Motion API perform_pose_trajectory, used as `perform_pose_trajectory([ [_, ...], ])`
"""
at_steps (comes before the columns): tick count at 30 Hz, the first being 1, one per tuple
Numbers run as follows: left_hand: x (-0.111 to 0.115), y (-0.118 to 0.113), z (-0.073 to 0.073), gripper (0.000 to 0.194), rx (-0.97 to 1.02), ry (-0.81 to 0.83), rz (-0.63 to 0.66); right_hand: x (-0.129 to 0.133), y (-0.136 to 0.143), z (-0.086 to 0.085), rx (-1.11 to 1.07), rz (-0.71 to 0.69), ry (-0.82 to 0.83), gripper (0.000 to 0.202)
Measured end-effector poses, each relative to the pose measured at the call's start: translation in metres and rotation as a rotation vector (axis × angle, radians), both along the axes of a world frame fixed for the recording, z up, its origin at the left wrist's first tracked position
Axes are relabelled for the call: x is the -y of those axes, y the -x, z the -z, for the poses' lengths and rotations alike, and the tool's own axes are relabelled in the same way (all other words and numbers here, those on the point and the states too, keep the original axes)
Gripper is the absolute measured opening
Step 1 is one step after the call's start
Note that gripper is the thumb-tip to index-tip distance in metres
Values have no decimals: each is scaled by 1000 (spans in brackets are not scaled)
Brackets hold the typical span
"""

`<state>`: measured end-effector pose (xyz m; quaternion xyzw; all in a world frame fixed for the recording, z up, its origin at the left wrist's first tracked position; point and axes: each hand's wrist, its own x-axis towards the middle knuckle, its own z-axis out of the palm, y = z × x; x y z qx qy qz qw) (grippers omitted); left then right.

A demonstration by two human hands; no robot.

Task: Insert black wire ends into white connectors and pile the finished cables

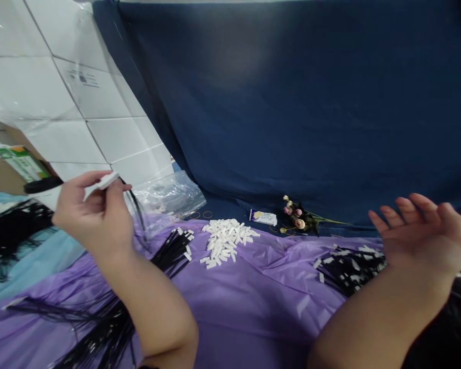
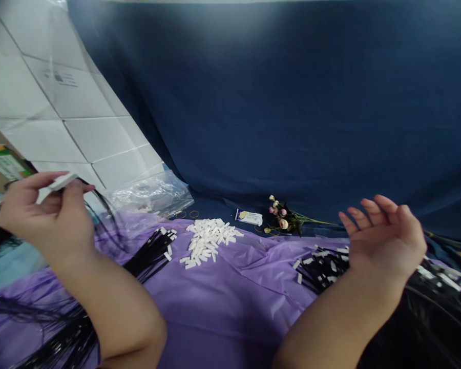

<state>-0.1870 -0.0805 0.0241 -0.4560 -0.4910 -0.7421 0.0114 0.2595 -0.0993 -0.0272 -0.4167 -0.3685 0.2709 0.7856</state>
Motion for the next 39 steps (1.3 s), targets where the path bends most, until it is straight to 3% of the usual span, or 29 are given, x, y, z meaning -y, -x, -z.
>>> perform_pose_trajectory([
  [3,-6,-11,-9,20,-102,-302,-60,-6,12,-9,-19,2,11,36],
  [6,-16,-16,-12,29,-90,-551,89,-24,29,-13,60,11,21,21],
  [7,-20,-17,-12,30,-63,-558,155,-32,36,-12,142,30,54,23],
  [9,-24,-20,-10,27,-14,-417,289,-52,51,-5,272,-38,147,30],
  [10,-25,-22,-9,27,-9,-283,351,-62,59,0,523,-114,278,33],
  [11,-25,-24,-8,26,-25,-143,405,-73,68,7,635,-188,351,33],
  [14,-24,-30,-7,22,-132,282,533,-105,94,34,882,-401,539,22],
  [16,-24,-34,-8,20,-148,446,595,-122,111,54,1027,-538,687,23],
  [21,-25,-45,-11,20,-39,435,743,-145,141,95,1255,-707,887,31],
  [27,-33,-60,-11,19,152,454,868,-154,151,119,1362,-693,906,33],
  [33,-50,-67,-7,12,316,497,976,-153,140,114,1311,-633,792,31],
  [39,-59,-66,-6,8,412,545,1071,-135,107,68,1128,-418,537,22],
])
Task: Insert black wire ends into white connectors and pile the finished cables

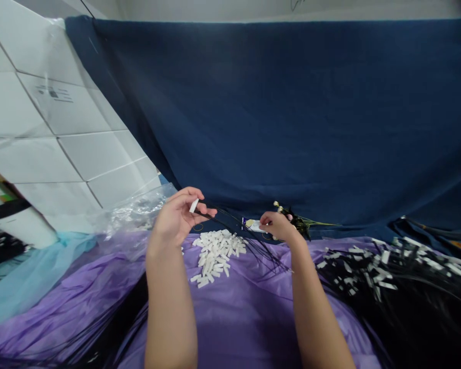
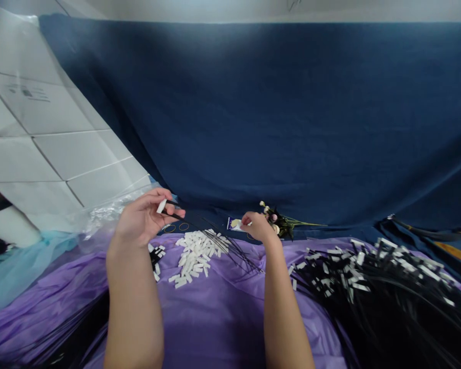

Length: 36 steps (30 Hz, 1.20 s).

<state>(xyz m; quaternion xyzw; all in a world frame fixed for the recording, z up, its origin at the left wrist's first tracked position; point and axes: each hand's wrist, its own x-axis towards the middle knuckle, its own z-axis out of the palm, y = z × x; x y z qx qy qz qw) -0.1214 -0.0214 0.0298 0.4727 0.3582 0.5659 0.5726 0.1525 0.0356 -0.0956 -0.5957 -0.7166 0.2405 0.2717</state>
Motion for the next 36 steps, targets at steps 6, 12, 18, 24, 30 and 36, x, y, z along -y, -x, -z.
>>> perform_pose_trajectory([
  [6,-4,-9,1,16,13,54,78,57,-12,-65,-298,75,-333,31],
  [12,-4,-35,6,19,-58,57,151,96,5,-94,-699,-17,-574,14],
  [18,3,-74,15,11,-65,17,201,88,24,-96,-584,31,-829,10],
  [24,6,-89,20,22,-114,9,231,85,41,-96,-516,-8,-827,20],
  [30,7,-87,20,39,-119,-34,242,84,50,-101,-446,-106,-865,24],
  [36,2,-85,17,33,-123,-57,250,81,52,-101,-446,-153,-847,28],
])
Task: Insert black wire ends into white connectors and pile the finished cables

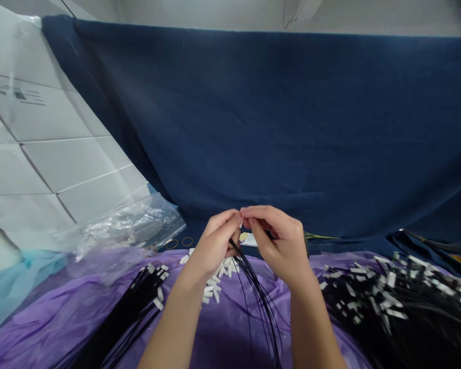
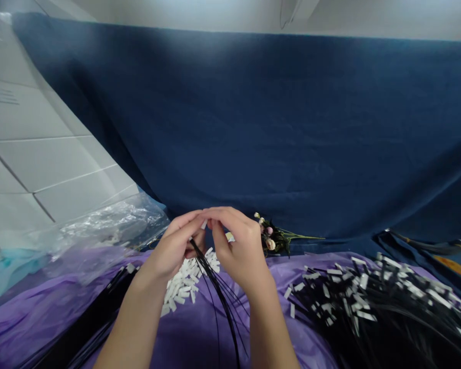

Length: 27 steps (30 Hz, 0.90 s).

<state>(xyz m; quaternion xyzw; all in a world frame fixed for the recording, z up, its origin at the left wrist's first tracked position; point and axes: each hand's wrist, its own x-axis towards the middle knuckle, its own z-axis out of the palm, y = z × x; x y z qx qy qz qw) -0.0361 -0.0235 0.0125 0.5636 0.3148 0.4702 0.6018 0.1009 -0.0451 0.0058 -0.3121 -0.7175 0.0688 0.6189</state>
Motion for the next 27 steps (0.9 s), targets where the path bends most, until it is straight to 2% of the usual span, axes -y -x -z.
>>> perform_pose_trajectory([
  [2,-2,1,0,31,23,-8,-23,2,-2,1,-35,18,47,25],
  [4,-4,2,-1,30,54,-15,-63,5,-5,0,-42,8,166,22],
  [7,-6,5,-1,29,94,-34,-152,11,-8,-3,89,-118,383,15],
  [9,-7,7,-1,29,115,-60,-200,14,-8,-6,178,-182,428,7],
  [11,-7,8,-1,29,129,-86,-226,15,-6,-7,225,-166,406,10],
  [16,-2,9,-3,30,124,-121,-225,19,2,-7,348,-12,329,14],
  [27,4,13,-8,29,92,-125,-245,23,25,-6,671,407,73,17],
])
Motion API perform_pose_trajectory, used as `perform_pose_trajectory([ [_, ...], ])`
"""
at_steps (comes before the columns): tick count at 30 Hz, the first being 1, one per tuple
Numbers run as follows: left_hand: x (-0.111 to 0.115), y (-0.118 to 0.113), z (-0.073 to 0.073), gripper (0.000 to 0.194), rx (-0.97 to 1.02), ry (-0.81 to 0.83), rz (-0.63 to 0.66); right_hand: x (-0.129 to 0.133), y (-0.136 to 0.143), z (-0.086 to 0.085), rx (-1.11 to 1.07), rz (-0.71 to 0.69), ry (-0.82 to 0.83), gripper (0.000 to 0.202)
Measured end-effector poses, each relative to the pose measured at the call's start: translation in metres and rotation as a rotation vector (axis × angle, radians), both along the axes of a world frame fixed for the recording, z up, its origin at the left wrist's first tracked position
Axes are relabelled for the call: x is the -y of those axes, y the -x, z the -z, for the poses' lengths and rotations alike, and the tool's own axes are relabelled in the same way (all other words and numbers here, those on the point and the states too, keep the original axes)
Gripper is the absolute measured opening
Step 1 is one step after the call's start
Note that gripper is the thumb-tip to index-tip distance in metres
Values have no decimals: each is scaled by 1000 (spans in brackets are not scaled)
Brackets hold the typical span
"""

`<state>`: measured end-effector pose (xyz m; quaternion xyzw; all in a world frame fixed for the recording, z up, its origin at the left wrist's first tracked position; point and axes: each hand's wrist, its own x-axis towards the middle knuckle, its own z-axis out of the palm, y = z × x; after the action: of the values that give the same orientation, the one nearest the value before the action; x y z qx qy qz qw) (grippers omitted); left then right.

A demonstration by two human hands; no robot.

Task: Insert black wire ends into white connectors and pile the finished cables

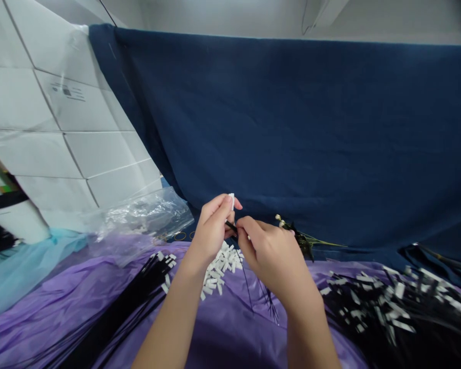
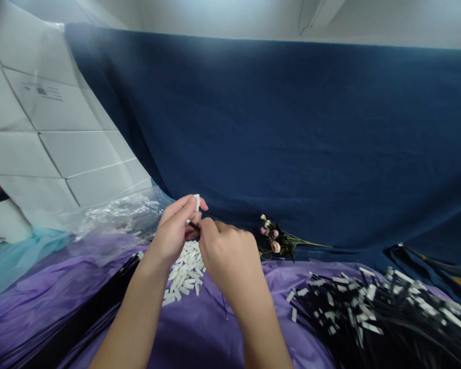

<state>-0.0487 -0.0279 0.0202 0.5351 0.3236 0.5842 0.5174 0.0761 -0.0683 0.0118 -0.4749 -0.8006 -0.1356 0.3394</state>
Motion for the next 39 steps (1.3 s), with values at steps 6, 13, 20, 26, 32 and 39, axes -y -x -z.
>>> perform_pose_trajectory([
  [6,4,1,-1,29,-59,13,26,3,-4,-2,-63,-73,111,17],
  [13,10,1,-4,32,-136,-29,31,5,-15,-7,-227,-237,298,10],
  [20,11,4,-6,33,-192,-24,61,0,-11,-5,-306,-267,255,14],
  [26,4,8,-4,35,-182,-24,63,-9,-13,1,-634,-468,449,8],
  [32,0,15,-5,32,-137,-25,60,-25,-34,9,-1143,-916,894,14],
  [39,-6,15,-3,32,-149,14,90,-42,-33,9,-1718,-778,592,20],
])
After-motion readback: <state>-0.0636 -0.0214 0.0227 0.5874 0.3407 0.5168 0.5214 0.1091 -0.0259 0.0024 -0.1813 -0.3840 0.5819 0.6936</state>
